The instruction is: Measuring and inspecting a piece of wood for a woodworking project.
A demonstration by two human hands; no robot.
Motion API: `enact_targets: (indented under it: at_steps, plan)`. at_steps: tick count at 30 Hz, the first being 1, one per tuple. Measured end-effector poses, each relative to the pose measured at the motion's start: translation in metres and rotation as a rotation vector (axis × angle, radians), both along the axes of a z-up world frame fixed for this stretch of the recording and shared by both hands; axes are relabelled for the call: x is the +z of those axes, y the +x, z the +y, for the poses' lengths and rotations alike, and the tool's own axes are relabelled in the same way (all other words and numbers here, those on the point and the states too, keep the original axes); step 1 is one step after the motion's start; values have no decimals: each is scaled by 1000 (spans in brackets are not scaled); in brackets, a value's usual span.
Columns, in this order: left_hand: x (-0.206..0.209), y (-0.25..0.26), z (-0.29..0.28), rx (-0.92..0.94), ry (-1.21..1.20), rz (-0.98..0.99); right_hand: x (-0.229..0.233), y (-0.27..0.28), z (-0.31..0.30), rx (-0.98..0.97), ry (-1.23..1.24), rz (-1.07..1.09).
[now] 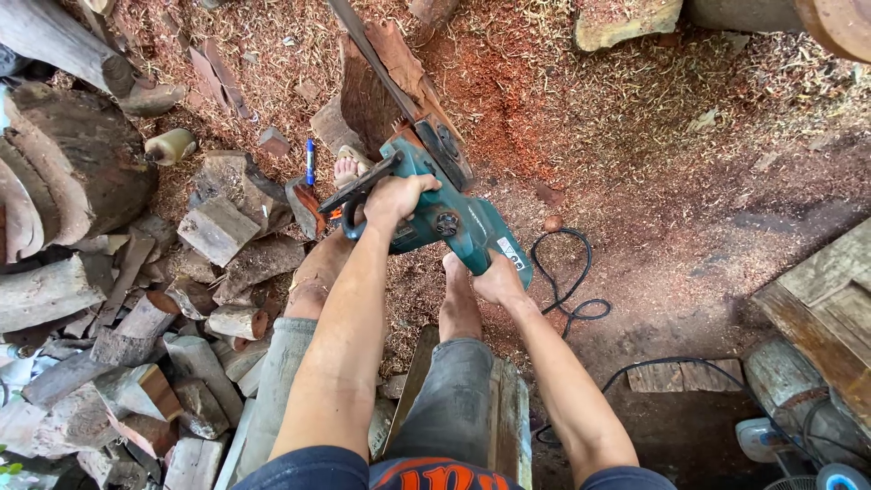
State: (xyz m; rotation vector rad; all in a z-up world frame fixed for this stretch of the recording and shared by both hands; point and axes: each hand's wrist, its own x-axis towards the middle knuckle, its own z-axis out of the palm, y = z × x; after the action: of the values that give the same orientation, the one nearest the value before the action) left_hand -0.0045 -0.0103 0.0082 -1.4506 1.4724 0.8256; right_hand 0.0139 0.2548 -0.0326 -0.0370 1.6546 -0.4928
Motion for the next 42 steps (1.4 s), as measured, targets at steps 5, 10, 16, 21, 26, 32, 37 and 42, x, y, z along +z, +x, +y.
enact_targets:
  at_steps: [5,10,16,21,26,32,37,42]
  plan:
    - [11,-6,-6,30,-6,12,9,2,-3,-12,3,2]
    - [17,-10,-10,30,-9,28,34,-12,-17,-2,7,-17]
    - [24,-14,-15,58,-8,37,57,-24,-30,-28,25,-94]
    - [32,-19,-15,105,-35,62,56,-20,-26,-20,22,-54]
    - [37,-24,-17,118,-55,64,62,-22,-29,-48,33,-68]
    - [42,-27,-19,135,-77,76,56,-16,-25,-8,38,-61]
    - [45,-29,-20,130,-83,81,59,-17,-28,5,17,-53]
    - [34,-23,-14,109,-69,76,48,-15,-23,-3,55,-114]
